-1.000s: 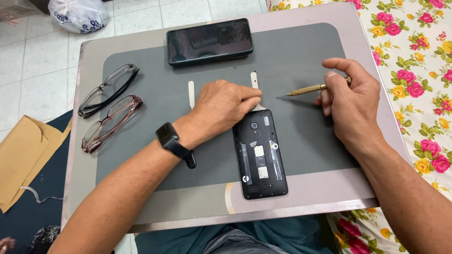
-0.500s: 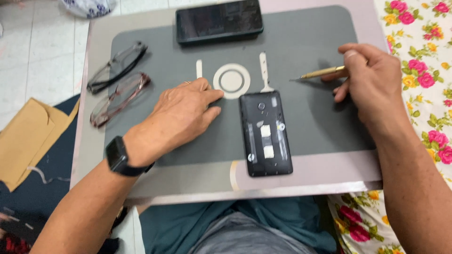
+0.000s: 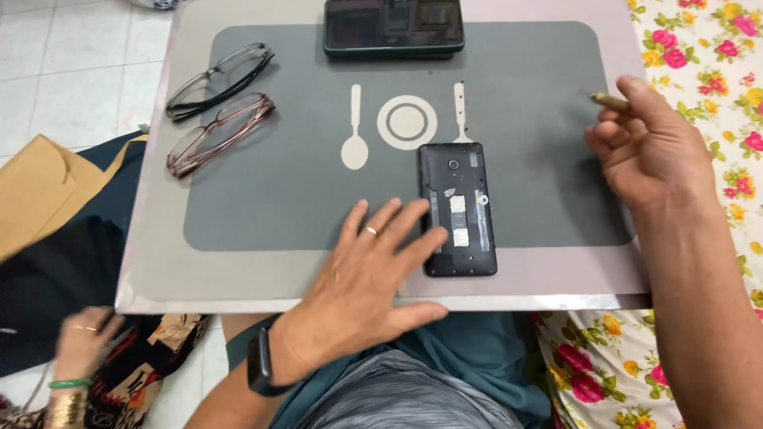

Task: The person uses a small screwdriver to work on the back of a disassembled mobile phone placed on a small table. They repeatedly insert the tool into the device, adjust the phone's position, and continue the repair process.

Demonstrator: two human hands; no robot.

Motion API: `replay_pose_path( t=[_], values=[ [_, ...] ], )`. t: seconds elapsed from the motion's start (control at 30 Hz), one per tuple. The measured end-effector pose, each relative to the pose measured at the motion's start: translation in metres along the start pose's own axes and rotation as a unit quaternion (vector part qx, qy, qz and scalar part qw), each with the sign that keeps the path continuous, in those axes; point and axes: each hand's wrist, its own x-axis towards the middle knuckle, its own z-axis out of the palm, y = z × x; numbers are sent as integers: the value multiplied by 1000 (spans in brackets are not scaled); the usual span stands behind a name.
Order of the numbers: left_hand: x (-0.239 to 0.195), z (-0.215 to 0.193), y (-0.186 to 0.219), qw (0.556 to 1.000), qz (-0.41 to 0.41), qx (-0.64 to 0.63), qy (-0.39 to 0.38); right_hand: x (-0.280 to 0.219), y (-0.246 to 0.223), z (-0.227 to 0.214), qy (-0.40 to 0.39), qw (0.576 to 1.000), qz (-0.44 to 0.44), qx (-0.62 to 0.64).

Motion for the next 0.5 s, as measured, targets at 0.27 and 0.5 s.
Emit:
replay_pose_path(
  t=[0.27, 0.5],
  values=[
    [4, -8, 2, 999, 18, -34, -16, -25, -17, 60, -100, 873, -344, -331],
    [5, -5, -1, 997, 9, -73, 3, -47, -6, 82, -211, 583, -598, -507]
  ],
)
